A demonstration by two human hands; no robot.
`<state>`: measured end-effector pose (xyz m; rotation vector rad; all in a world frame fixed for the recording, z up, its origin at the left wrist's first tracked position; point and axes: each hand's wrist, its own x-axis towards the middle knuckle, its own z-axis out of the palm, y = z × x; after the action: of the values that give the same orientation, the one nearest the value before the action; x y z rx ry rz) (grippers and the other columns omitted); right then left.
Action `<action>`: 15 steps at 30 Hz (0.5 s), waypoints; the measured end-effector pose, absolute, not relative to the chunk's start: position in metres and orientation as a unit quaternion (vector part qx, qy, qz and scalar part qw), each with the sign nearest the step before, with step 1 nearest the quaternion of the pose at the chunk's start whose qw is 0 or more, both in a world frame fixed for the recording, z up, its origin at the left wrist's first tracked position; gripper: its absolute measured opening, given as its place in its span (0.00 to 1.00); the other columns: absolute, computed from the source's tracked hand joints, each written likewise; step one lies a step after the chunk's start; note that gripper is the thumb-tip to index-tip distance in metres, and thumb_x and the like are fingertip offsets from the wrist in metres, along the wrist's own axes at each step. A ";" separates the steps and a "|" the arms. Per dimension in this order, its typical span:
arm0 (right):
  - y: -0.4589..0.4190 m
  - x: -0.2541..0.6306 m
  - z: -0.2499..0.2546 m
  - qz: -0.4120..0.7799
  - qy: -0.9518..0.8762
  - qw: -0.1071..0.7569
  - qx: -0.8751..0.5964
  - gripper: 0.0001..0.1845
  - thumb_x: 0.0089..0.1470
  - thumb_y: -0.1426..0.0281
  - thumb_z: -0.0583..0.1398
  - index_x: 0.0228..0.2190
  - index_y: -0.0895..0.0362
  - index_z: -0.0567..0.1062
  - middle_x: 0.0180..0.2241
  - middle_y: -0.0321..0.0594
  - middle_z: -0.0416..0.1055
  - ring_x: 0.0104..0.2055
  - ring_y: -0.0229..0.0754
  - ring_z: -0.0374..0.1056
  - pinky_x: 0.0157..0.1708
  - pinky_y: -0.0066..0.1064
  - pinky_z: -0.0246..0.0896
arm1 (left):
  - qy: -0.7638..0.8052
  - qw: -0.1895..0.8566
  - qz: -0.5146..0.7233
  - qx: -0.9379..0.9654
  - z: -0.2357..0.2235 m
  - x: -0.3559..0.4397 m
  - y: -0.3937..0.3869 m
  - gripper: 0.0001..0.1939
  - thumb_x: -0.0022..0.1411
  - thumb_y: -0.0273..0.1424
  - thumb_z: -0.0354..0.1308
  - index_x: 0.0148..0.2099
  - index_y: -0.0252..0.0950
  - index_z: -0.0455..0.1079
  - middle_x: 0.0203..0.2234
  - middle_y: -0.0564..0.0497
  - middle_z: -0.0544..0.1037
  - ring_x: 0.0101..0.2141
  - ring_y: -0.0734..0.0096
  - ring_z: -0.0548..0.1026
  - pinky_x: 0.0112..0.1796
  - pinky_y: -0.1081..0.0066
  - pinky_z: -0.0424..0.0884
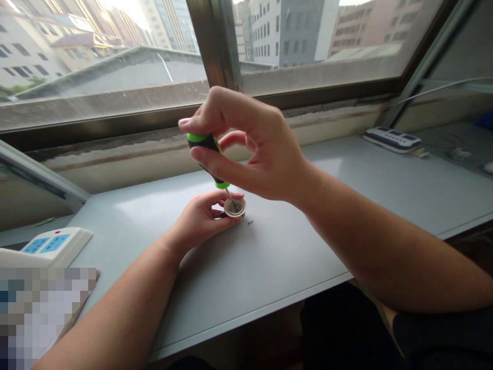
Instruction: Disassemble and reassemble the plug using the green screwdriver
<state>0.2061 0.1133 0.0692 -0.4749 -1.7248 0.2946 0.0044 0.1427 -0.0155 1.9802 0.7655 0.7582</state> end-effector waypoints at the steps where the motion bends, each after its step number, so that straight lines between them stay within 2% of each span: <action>1: 0.116 0.208 0.066 0.103 -0.738 0.634 -0.205 0.15 0.56 0.54 0.70 0.36 0.46 0.73 0.41 0.39 0.73 0.51 0.52 0.75 0.46 0.47 0.80 | 0.307 0.431 0.303 0.793 -0.016 0.004 0.143 0.21 0.58 0.32 0.73 0.53 0.36 0.81 0.43 0.46 0.84 0.43 0.59 0.81 0.40 0.66 0.81; 4: 0.119 0.213 0.058 0.043 -0.710 0.668 -0.219 0.21 0.50 0.50 0.74 0.33 0.47 0.72 0.37 0.40 0.71 0.52 0.54 0.74 0.48 0.48 0.79 | 0.306 0.430 0.305 0.792 -0.017 0.004 0.143 0.21 0.57 0.32 0.73 0.54 0.37 0.81 0.42 0.46 0.84 0.43 0.59 0.81 0.40 0.66 0.82; 7: 0.114 0.219 0.057 0.066 -0.716 0.653 -0.238 0.17 0.54 0.49 0.70 0.35 0.45 0.75 0.41 0.42 0.73 0.54 0.56 0.74 0.47 0.50 0.80 | 0.306 0.434 0.308 0.789 -0.018 0.004 0.144 0.22 0.57 0.32 0.73 0.54 0.36 0.81 0.41 0.47 0.84 0.43 0.60 0.81 0.40 0.66 0.81; 10: 0.108 0.221 0.060 0.128 -0.730 0.632 -0.226 0.13 0.56 0.53 0.68 0.41 0.43 0.77 0.46 0.42 0.75 0.54 0.56 0.74 0.46 0.50 0.81 | 0.308 0.437 0.308 0.787 -0.017 0.004 0.144 0.22 0.57 0.31 0.73 0.55 0.36 0.81 0.42 0.47 0.84 0.43 0.60 0.82 0.41 0.67 0.81; 12: 0.108 0.221 0.060 0.131 -0.735 0.628 -0.221 0.14 0.55 0.55 0.70 0.43 0.43 0.78 0.45 0.42 0.75 0.51 0.54 0.75 0.45 0.48 0.81 | 0.308 0.438 0.306 0.787 -0.016 0.004 0.143 0.21 0.57 0.31 0.73 0.54 0.36 0.81 0.43 0.46 0.84 0.43 0.60 0.82 0.41 0.67 0.81; 15: 0.112 0.220 0.057 0.066 -0.731 0.645 -0.213 0.18 0.50 0.54 0.74 0.42 0.43 0.80 0.42 0.41 0.73 0.50 0.53 0.74 0.48 0.49 0.80 | 0.307 0.434 0.306 0.790 -0.015 0.003 0.143 0.21 0.57 0.31 0.73 0.54 0.36 0.81 0.43 0.46 0.84 0.43 0.60 0.82 0.41 0.66 0.81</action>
<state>0.2196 0.1118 0.0566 -0.4853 -1.6638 0.1493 0.0035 0.1430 -0.0153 1.9667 0.7633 0.7612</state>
